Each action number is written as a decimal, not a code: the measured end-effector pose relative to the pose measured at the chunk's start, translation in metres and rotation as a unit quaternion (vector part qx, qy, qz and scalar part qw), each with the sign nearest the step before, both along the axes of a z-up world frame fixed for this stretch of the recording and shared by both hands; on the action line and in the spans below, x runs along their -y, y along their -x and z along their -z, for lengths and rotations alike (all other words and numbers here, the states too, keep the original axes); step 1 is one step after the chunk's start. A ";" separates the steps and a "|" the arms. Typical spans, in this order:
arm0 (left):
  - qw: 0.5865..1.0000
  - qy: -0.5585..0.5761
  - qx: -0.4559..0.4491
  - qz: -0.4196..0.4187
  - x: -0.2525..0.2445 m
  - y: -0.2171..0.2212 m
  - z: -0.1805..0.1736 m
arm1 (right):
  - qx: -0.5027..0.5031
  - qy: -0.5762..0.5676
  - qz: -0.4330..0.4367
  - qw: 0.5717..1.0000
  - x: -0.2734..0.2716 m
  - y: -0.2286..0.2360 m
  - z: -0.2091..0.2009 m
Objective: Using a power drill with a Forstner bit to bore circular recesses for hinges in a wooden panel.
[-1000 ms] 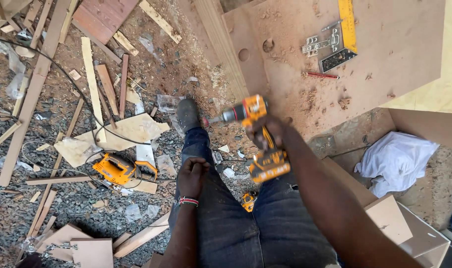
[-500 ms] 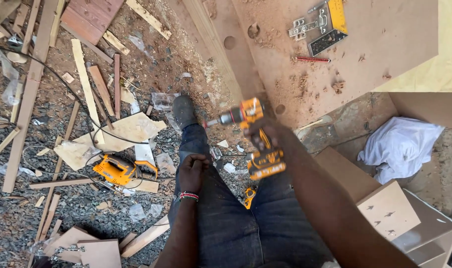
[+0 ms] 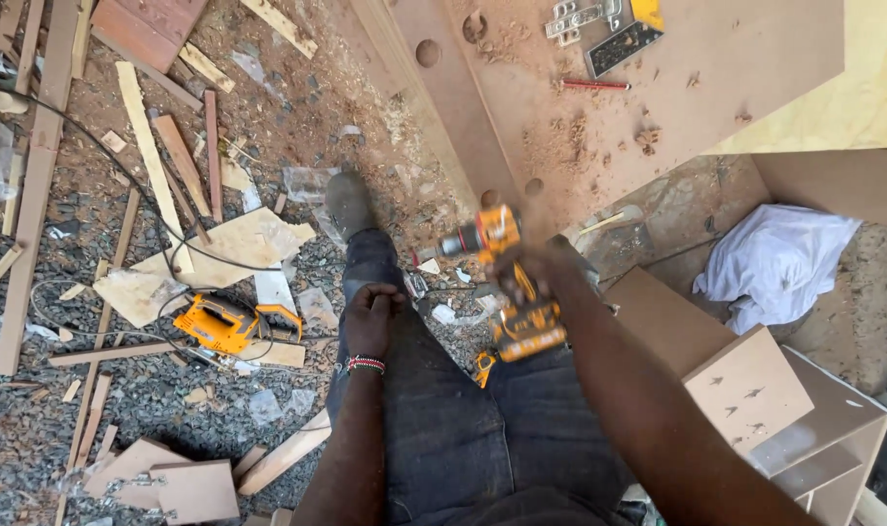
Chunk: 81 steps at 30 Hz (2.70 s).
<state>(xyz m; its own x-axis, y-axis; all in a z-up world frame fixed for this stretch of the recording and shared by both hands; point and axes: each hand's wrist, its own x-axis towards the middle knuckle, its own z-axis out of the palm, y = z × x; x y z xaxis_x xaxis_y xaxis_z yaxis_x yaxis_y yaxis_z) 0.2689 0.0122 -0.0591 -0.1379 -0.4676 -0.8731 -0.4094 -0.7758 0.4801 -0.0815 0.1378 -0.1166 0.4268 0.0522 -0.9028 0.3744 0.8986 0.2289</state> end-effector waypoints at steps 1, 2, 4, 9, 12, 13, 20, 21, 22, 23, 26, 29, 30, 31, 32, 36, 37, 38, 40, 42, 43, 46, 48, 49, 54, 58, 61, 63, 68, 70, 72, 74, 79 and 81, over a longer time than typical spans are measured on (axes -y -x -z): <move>1.000 -0.014 0.004 -0.005 -0.001 0.000 0.000 | -0.002 -0.037 0.013 0.999 -0.014 -0.006 -0.017; 1.000 -0.026 0.008 -0.010 0.000 0.001 0.002 | -0.004 -0.073 0.026 0.997 -0.026 -0.012 -0.033; 1.000 -0.022 0.003 -0.007 0.000 0.002 0.013 | -0.024 -0.062 0.045 0.997 -0.044 -0.021 -0.016; 0.999 -0.015 0.040 0.031 -0.004 -0.002 0.008 | -0.064 -0.006 0.048 0.997 0.023 0.003 -0.017; 0.996 -0.009 0.064 0.057 -0.010 -0.021 0.016 | -0.095 0.036 0.003 0.995 0.120 0.032 -0.037; 0.997 -0.018 0.072 0.032 -0.010 -0.026 0.011 | -0.114 0.060 -0.028 0.991 0.152 0.040 -0.037; 0.991 -0.021 0.045 -0.122 -0.030 -0.030 0.002 | -0.144 0.173 -0.038 0.974 0.293 0.092 -0.010; 0.991 -0.017 0.046 -0.125 -0.028 -0.030 0.007 | -0.142 0.177 -0.040 0.973 0.304 0.095 -0.019; 0.993 -0.010 0.062 -0.097 -0.030 -0.030 0.010 | -0.084 0.254 -0.008 0.963 0.308 0.099 -0.029; 0.995 -0.004 0.077 -0.069 -0.032 -0.030 0.012 | -0.023 0.328 0.024 0.944 0.313 0.104 -0.040; 0.995 -0.007 0.081 -0.057 -0.029 -0.034 0.019 | -0.034 0.321 0.056 0.945 0.324 0.106 -0.051; 0.996 0.000 0.067 -0.056 -0.020 -0.038 0.019 | -0.034 0.306 0.156 0.938 0.319 0.109 -0.020; 0.997 0.003 0.068 -0.047 -0.012 -0.040 0.017 | -0.036 0.308 0.166 0.936 0.310 0.106 -0.018; 0.997 -0.007 0.067 -0.038 -0.004 -0.042 0.015 | 0.019 0.321 0.230 0.918 0.302 0.102 -0.016; 0.997 -0.017 0.067 -0.026 0.005 -0.045 0.012 | 0.073 0.332 0.295 0.893 0.293 0.098 -0.014; 1.000 0.006 0.009 -0.017 0.044 -0.079 0.032 | -0.068 0.311 0.415 0.852 0.197 0.064 -0.031; 1.000 0.011 0.014 0.000 0.056 -0.088 0.035 | -0.116 0.304 0.443 0.836 0.166 0.053 -0.035; 1.000 0.017 0.017 0.018 0.068 -0.095 0.038 | -0.164 0.295 0.470 0.816 0.135 0.041 -0.040; 0.999 0.013 0.026 0.045 0.089 -0.100 0.030 | -0.188 0.263 0.501 0.802 0.066 0.024 -0.050; 0.997 0.006 0.037 0.071 0.106 -0.106 0.024 | -0.210 0.228 0.532 0.788 0.002 0.003 -0.053; 0.995 0.006 0.041 0.090 0.113 -0.108 0.023 | -0.217 0.218 0.538 0.785 -0.027 -0.007 -0.051; 0.992 0.011 0.038 0.120 0.121 -0.110 0.027 | -0.216 0.222 0.561 0.768 -0.070 -0.033 -0.045; 0.991 0.012 0.034 0.130 0.123 -0.110 0.025 | -0.209 0.231 0.576 0.756 -0.067 -0.045 -0.041; 0.990 0.014 0.033 0.139 0.123 -0.110 0.023 | -0.214 0.247 0.573 0.752 -0.056 -0.049 -0.036; 0.986 0.022 0.040 0.163 0.123 -0.118 0.009 | -0.190 0.286 0.565 0.750 0.062 -0.045 -0.015; 0.983 0.034 0.061 0.170 0.122 -0.136 -0.003 | -0.119 0.291 0.556 0.769 0.173 -0.022 0.003; 0.980 0.040 0.082 0.179 0.123 -0.146 -0.008 | -0.081 0.327 0.512 0.790 0.240 0.005 0.003; 0.978 0.035 0.099 0.180 0.122 -0.153 -0.010 | -0.063 0.353 0.491 0.794 0.267 0.013 -0.011; 0.962 0.046 0.166 0.212 0.118 -0.156 -0.009 | -0.025 0.396 0.471 0.788 0.256 0.010 -0.024; 0.952 0.043 0.177 0.245 0.119 -0.142 -0.020 | 0.002 0.379 0.489 0.786 0.214 0.003 -0.011; 0.942 0.040 0.185 0.278 0.119 -0.133 -0.023 | 0.026 0.363 0.505 0.782 0.161 -0.010 -0.001; 0.949 0.041 0.152 0.272 0.120 -0.129 -0.022 | -0.089 0.319 0.527 0.782 0.101 -0.031 0.007; 0.945 0.106 0.084 0.299 0.155 -0.082 -0.043 | -0.123 0.259 0.575 0.766 -0.025 -0.070 0.008; 0.932 0.140 0.072 0.327 0.174 -0.048 -0.078 | -0.121 0.232 0.588 0.765 -0.051 -0.088 0.012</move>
<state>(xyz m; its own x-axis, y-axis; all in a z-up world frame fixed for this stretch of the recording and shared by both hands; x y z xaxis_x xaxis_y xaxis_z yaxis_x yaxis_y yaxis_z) 0.3165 -0.1620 0.0187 -0.3633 -0.5375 -0.7610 -0.8266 -0.1908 0.5294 0.0065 0.1891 -0.1289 -0.2514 -0.5896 -0.7676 0.9674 -0.1293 -0.2176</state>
